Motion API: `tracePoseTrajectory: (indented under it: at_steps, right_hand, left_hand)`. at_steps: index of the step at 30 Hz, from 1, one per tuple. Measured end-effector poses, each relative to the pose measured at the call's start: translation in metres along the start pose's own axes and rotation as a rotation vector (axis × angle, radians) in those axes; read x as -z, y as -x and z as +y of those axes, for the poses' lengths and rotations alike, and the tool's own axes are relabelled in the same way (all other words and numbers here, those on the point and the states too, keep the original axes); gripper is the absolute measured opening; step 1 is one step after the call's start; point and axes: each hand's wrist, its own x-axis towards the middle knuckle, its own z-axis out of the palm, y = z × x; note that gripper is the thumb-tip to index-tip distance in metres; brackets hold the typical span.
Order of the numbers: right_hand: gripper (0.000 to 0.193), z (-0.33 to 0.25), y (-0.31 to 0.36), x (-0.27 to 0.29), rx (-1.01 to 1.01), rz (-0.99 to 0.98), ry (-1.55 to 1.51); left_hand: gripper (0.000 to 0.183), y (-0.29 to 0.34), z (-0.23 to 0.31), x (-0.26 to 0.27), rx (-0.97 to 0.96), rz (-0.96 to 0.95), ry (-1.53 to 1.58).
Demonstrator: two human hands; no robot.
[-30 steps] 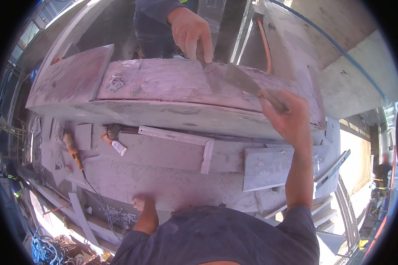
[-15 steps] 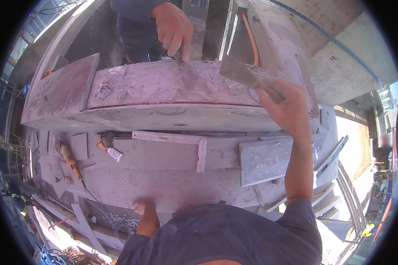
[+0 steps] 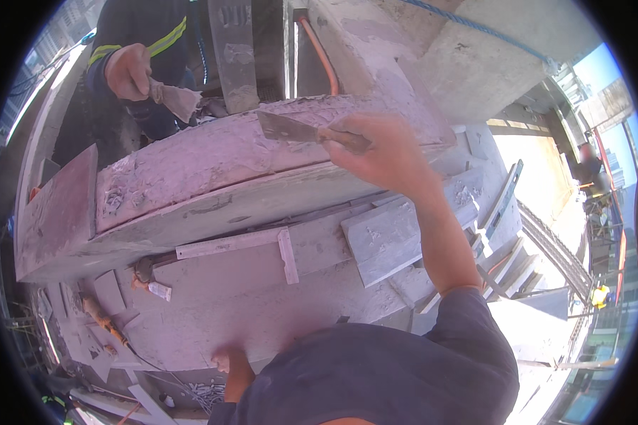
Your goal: The person positions a large pink insulation board onto a curved wall section, uses an angle grinder to trim its edge, and then applies adhesive with a trowel before pressing the board into place. A coworker assists by applying additional adhesive nearby.
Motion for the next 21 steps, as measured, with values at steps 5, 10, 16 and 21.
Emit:
tracePoseTrajectory:
  at_steps: [5,10,16,21]
  right_hand:
    - [0.034,0.042,0.029,0.080,-0.300,0.159,0.055]
    - [0.041,0.102,0.062,0.128,-0.582,0.218,0.201]
    - [0.041,0.128,0.089,0.107,-0.462,0.302,0.220]
    - [0.041,0.128,0.083,0.104,-0.510,0.150,0.315]
  left_hand:
    - [0.063,-0.008,-0.003,-0.017,-0.127,-0.003,-0.091]
    - [0.064,-0.012,-0.009,-0.020,-0.171,-0.013,-0.133]
    - [0.064,-0.008,-0.006,-0.003,-0.113,-0.058,-0.161]
    - [0.064,0.000,-0.004,0.011,0.035,-0.132,-0.005]
